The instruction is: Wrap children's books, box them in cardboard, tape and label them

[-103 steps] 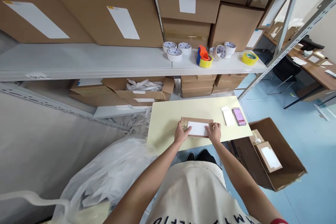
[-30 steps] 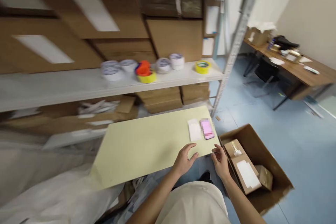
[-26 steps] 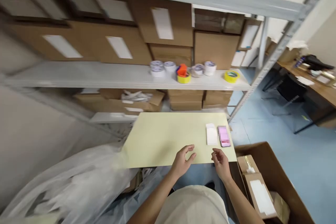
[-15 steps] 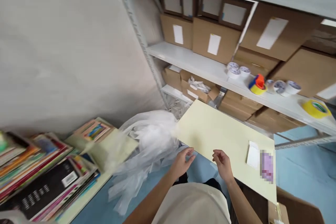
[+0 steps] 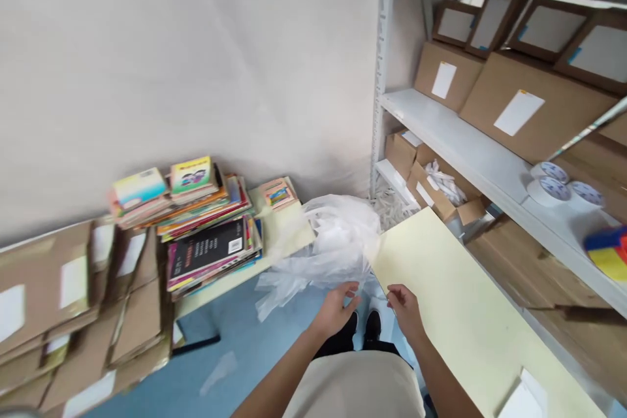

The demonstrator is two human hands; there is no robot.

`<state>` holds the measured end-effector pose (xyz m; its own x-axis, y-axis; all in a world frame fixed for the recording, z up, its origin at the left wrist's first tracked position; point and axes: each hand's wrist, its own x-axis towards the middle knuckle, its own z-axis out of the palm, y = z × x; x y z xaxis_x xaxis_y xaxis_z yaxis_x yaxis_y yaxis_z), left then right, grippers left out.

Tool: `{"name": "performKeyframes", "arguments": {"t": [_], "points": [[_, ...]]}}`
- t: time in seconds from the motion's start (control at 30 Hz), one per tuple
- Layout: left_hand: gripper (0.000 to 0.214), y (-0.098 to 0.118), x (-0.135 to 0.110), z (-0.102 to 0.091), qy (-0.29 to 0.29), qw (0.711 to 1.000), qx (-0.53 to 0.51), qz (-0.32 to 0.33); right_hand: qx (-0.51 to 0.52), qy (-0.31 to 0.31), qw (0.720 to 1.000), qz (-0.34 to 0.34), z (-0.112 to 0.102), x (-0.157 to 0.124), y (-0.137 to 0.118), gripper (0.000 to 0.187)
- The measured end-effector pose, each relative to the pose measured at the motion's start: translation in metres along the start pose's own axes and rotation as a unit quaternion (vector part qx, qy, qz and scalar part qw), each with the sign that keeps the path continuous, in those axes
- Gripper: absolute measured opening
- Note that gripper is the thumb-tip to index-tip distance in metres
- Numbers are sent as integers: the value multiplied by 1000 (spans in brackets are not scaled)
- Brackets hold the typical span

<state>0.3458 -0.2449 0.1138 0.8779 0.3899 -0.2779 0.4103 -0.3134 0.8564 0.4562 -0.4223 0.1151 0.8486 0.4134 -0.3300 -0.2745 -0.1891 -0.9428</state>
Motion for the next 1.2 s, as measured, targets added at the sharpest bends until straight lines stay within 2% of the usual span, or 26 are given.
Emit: {"name": "performKeyframes", "arguments": {"t": [0.13,0.23,0.37,0.5,0.6,0.73,0.9,0.97,1.03,1.13,1.2], "points": [[34,-2,-10,-12,76,997,-17,-21,-26,-77,996,-28,16,30,-14,38],[35,-12,-19,-30,138,990,-21,-35,-46,-130,990,-43,37,48,-25,39],[36,-31,-31,-65,211,976,-10,-53,-73,-193,977,-60,78,61,-30,38],[37,-51,-38,-108,268,961,-19,-66,-97,-258,959,-73,129,67,-34,35],[39,-71,-39,-143,298,952,-30,-71,-108,-288,947,-91,173,72,-42,33],[39,-106,-33,-199,346,936,-22,-63,-116,-298,941,-109,240,80,-56,33],[31,-142,-28,-288,451,891,41,-30,-188,-311,915,-177,333,90,-79,32],[32,-148,-26,-327,489,869,73,-28,-233,-318,889,-232,371,94,-93,31],[35,-151,-22,-364,507,855,105,-26,-273,-329,853,-299,409,98,-107,32],[45,-151,-10,-407,491,857,155,-35,-329,-357,793,-369,463,106,-126,45],[54,-152,0,-424,460,865,187,-67,-367,-371,759,-389,497,111,-134,57]]}}
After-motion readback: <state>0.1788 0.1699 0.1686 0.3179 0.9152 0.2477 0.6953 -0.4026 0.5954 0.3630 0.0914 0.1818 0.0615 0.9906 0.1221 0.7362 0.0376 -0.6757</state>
